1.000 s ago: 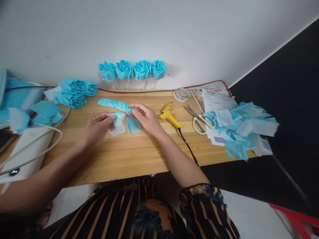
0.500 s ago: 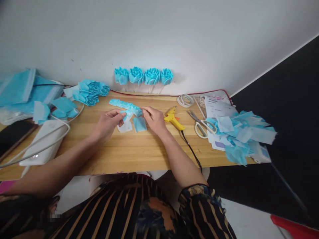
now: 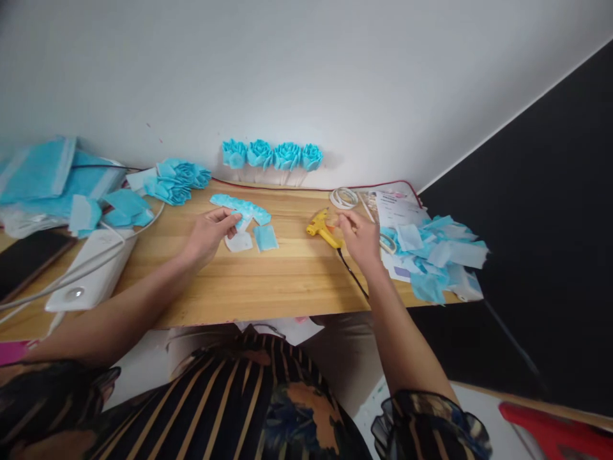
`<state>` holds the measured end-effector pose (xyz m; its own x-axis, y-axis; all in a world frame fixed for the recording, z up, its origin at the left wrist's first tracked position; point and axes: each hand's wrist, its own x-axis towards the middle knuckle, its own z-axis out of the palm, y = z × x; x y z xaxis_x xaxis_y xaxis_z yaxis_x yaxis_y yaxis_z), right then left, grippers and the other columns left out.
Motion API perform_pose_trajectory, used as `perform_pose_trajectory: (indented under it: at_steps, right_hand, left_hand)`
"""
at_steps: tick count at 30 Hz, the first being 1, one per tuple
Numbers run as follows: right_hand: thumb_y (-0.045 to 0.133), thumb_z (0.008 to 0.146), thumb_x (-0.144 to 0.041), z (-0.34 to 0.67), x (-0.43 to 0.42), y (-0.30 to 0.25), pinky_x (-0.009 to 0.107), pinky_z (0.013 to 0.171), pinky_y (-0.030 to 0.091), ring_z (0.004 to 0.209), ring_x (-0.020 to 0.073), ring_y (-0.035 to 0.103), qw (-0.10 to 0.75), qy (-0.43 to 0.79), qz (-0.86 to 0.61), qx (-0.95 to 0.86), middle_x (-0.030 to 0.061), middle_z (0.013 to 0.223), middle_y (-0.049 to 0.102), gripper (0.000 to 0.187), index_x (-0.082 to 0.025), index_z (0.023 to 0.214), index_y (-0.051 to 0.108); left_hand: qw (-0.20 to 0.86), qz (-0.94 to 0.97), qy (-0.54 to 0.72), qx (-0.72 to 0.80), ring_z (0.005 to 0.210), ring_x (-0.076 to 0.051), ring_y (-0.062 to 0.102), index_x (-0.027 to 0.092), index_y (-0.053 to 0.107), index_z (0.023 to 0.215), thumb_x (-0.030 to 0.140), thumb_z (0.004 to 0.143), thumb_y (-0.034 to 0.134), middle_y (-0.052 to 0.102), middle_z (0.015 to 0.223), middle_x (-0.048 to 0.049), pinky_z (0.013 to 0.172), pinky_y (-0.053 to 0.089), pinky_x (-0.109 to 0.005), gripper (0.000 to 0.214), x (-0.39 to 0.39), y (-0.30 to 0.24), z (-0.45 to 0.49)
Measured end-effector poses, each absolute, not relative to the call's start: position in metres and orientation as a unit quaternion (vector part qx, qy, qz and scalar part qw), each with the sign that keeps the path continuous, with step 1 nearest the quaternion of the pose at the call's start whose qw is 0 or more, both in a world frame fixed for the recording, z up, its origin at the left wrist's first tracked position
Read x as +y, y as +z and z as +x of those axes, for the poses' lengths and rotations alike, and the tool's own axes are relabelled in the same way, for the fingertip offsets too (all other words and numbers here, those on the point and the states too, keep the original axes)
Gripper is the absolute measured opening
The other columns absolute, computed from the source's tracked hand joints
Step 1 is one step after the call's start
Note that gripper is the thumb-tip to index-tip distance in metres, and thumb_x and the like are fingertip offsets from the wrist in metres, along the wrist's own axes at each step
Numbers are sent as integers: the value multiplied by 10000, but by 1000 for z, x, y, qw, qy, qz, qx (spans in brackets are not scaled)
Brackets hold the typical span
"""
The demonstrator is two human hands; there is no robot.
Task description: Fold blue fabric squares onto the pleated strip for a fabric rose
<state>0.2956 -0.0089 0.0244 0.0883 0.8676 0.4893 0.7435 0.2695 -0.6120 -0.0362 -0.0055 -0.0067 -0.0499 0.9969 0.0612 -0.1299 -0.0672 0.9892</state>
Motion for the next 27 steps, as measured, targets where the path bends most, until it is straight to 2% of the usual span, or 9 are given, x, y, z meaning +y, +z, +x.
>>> perform_pose_trajectory:
  at_steps: [6, 11, 14, 17, 21, 25, 27]
  right_hand:
    - [510, 903, -307, 355, 9, 33, 351, 814, 566, 824, 223, 743, 416, 18, -641, -644, 54, 851, 797, 345, -168, 1085, 768]
    - [478, 914, -217, 379, 49, 31, 366, 929, 543, 1052, 245, 712, 224, -34, -688, -689, 121, 1177, 771, 375, -141, 1182, 730]
    - [512, 886, -160, 379, 76, 22, 387, 1004, 496, 1139, 273, 673, 168, -33, -683, -710, 143, 1251, 741, 383, -144, 1198, 733]
    - [539, 885, -159, 374, 100, 12, 375, 1012, 465, 1118, 281, 664, 121, -23, -676, -727, 165, 1213, 748, 336, -130, 1141, 754]
    - [557, 895, -185, 372, 120, 3, 345, 949, 455, 1055, 269, 659, 88, -12, -678, -730, 159, 1131, 765, 271, -138, 1058, 769]
    - [515, 930, -230, 370, 120, 12, 331, 858, 444, 997, 272, 651, 97, -8, -687, -720, 167, 1082, 765, 284, -123, 1027, 760]
    - [463, 964, -278, 363, 109, 27, 321, 794, 435, 945, 264, 652, 121, -4, -688, -715, 157, 1048, 765, 339, -118, 1090, 734]
  left_hand:
    - [481, 483, 553, 479, 471, -86, 462, 181, 638, 603, 309, 728, 736, 563, 500, 34, 501, 361, -221, 204, -7, -5, -36]
    - [456, 510, 523, 507, 491, -93, 461, 188, 642, 594, 362, 730, 745, 556, 507, 33, 506, 355, -222, 244, -10, -6, -37]
    - [434, 545, 506, 509, 495, -99, 466, 192, 642, 604, 402, 744, 737, 547, 511, 32, 490, 347, -220, 270, -11, -6, -39]
    - [416, 565, 496, 511, 490, -103, 478, 196, 642, 611, 406, 740, 738, 554, 522, 33, 475, 357, -218, 265, -12, -3, -39]
    - [411, 573, 494, 509, 517, -112, 517, 194, 660, 646, 404, 734, 752, 597, 564, 22, 487, 395, -220, 245, -13, -1, -39]
    - [409, 579, 493, 505, 534, -114, 527, 191, 682, 688, 402, 729, 773, 625, 608, 11, 507, 419, -226, 234, -11, 2, -41]
    - [391, 591, 497, 500, 573, -125, 553, 193, 684, 702, 391, 753, 765, 645, 647, 1, 536, 446, -235, 220, -12, 8, -44]
